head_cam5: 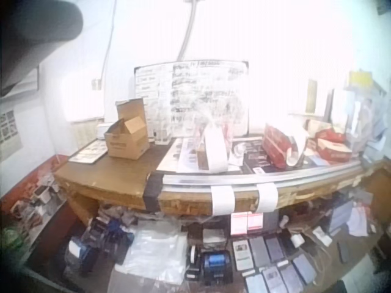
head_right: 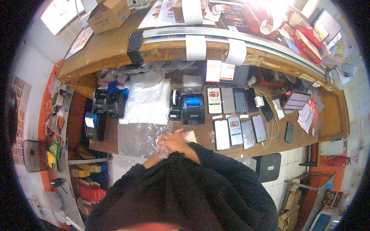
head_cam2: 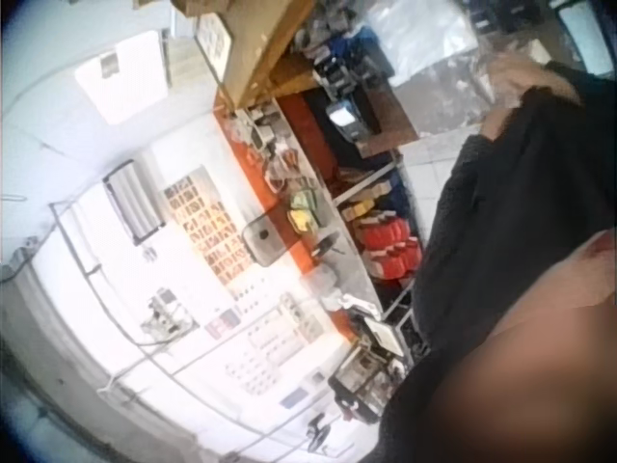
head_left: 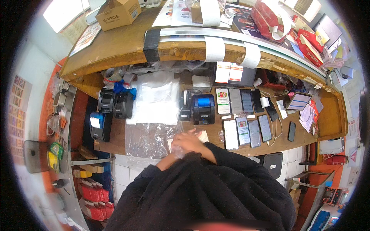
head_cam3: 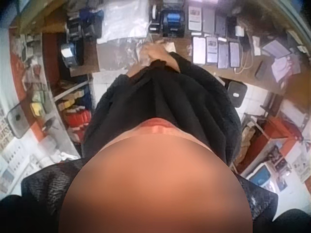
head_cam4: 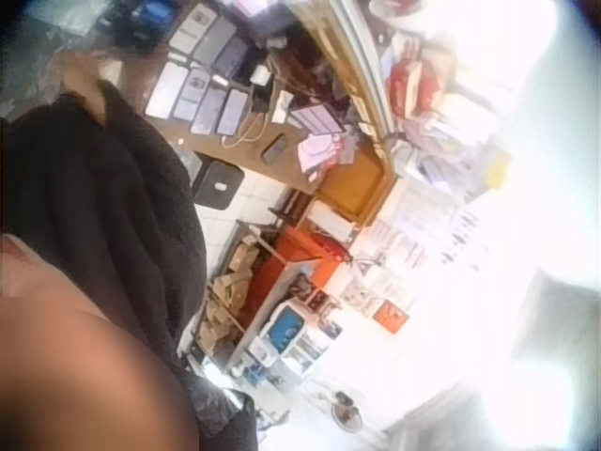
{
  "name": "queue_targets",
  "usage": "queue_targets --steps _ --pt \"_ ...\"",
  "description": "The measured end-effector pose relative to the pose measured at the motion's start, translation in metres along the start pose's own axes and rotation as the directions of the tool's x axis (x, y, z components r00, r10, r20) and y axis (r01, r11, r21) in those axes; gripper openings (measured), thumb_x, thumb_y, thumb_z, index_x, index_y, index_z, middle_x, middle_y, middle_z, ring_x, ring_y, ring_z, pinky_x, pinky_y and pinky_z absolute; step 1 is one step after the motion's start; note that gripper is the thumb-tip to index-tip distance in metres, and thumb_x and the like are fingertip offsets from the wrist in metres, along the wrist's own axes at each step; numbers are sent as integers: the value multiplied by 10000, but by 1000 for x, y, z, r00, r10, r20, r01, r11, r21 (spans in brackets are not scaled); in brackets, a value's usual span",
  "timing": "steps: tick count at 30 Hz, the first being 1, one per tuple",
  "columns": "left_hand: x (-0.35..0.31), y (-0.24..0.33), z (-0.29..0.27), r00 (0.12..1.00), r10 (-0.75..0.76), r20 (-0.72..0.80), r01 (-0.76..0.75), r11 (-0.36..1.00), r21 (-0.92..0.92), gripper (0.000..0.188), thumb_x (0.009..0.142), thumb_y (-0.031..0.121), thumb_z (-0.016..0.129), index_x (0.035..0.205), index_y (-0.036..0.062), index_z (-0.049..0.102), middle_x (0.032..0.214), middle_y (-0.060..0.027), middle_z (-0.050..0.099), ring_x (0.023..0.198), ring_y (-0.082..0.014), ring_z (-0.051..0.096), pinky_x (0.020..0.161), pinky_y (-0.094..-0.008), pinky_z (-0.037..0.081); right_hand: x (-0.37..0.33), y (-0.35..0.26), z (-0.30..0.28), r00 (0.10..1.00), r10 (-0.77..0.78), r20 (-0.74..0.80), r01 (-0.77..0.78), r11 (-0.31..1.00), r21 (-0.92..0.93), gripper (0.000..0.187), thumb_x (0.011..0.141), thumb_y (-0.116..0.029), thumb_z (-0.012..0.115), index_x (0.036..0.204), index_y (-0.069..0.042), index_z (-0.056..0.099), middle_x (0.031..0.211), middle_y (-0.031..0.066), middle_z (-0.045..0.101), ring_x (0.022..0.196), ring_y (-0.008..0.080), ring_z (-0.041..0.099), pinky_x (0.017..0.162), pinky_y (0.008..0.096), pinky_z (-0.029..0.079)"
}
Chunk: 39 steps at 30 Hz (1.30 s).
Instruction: The person scoops scrambled eggs from a metal tray into a cardboard food container using a ladle. They then close the container, seal it with a printed sticker, and place it into a plastic bag. The person also uses scissors to cut open a plastic package containing a dark food item.
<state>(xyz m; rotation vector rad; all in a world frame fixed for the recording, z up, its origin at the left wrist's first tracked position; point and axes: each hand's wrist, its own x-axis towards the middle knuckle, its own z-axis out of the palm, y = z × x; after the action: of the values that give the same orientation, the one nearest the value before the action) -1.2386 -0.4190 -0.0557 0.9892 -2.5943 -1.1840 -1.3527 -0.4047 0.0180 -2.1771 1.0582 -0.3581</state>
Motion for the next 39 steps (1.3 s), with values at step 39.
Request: queue_targets --steps 39 --pt "-2 -13 -13 772 -543 -331 172 679 -714 242 838 95 528 1069 95 599 942 -91 663 919 -226 635 746 -318 489 -1 64 -68 792 381 -476 -67 831 553 72 792 -43 643 853 -48 606 785 12 614 732 78 557 664 248 472"
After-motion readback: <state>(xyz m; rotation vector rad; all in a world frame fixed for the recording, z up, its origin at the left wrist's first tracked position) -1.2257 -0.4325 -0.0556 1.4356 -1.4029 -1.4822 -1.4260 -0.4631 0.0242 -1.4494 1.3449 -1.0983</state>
